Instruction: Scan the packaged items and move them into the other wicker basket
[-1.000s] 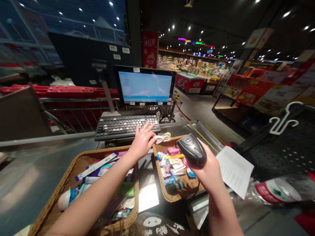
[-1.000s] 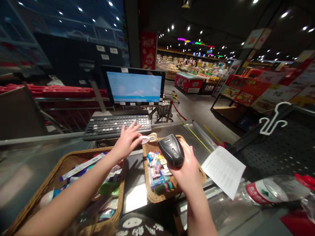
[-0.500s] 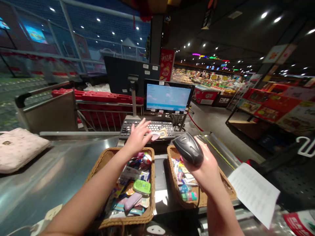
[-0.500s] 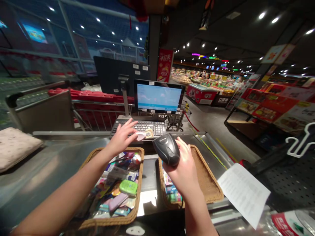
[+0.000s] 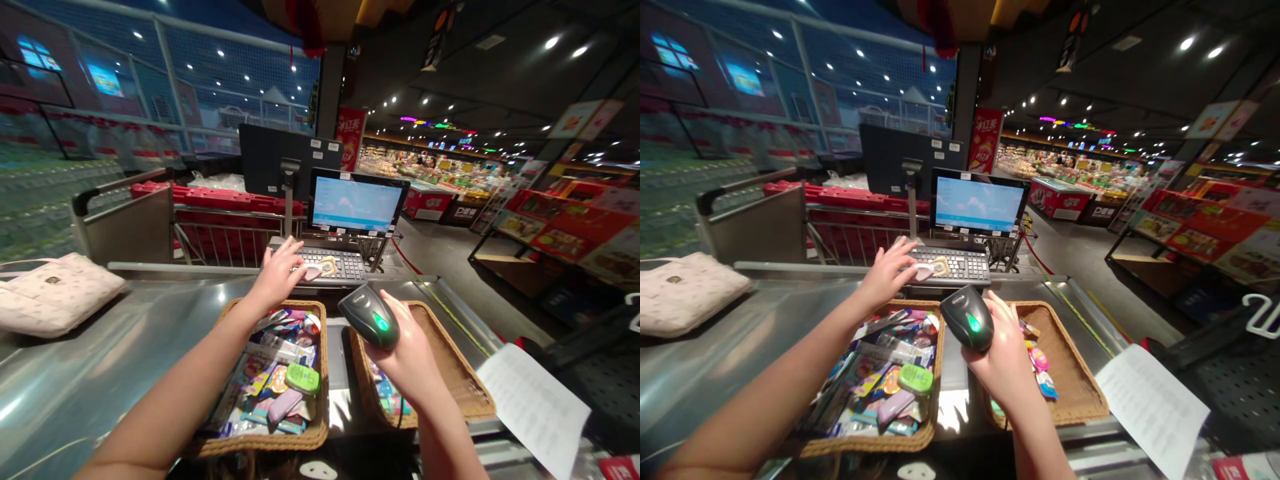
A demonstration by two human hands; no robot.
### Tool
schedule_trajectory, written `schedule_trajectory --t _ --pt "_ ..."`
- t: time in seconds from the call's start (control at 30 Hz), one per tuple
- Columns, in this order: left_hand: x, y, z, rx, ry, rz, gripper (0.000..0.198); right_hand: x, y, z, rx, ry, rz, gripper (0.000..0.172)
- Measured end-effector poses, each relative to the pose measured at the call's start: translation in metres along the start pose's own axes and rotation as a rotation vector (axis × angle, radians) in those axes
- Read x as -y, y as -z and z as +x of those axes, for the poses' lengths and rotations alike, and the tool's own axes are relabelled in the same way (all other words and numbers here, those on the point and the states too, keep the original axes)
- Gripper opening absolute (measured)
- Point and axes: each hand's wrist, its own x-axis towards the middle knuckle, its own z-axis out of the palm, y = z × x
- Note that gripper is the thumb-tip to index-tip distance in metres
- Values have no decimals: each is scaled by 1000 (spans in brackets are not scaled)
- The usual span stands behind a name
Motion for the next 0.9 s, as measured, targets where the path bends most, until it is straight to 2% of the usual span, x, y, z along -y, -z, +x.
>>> schedule_trajectory --t 0.17,0.3,0.6,0.9 --pt "7 3 -5 3 8 -5 24 1 -5 -5 25 -25 5 44" --pt "15 2 -14 34 28 3 25 1 -10 -9 63 -51 4 42" --pt "43 -2 -42 126 134 56 25 5 -18 -12 131 -83 24 43" --pt "70 4 -72 162 205 89 28 14 -33 -9 137 -71 60 41"
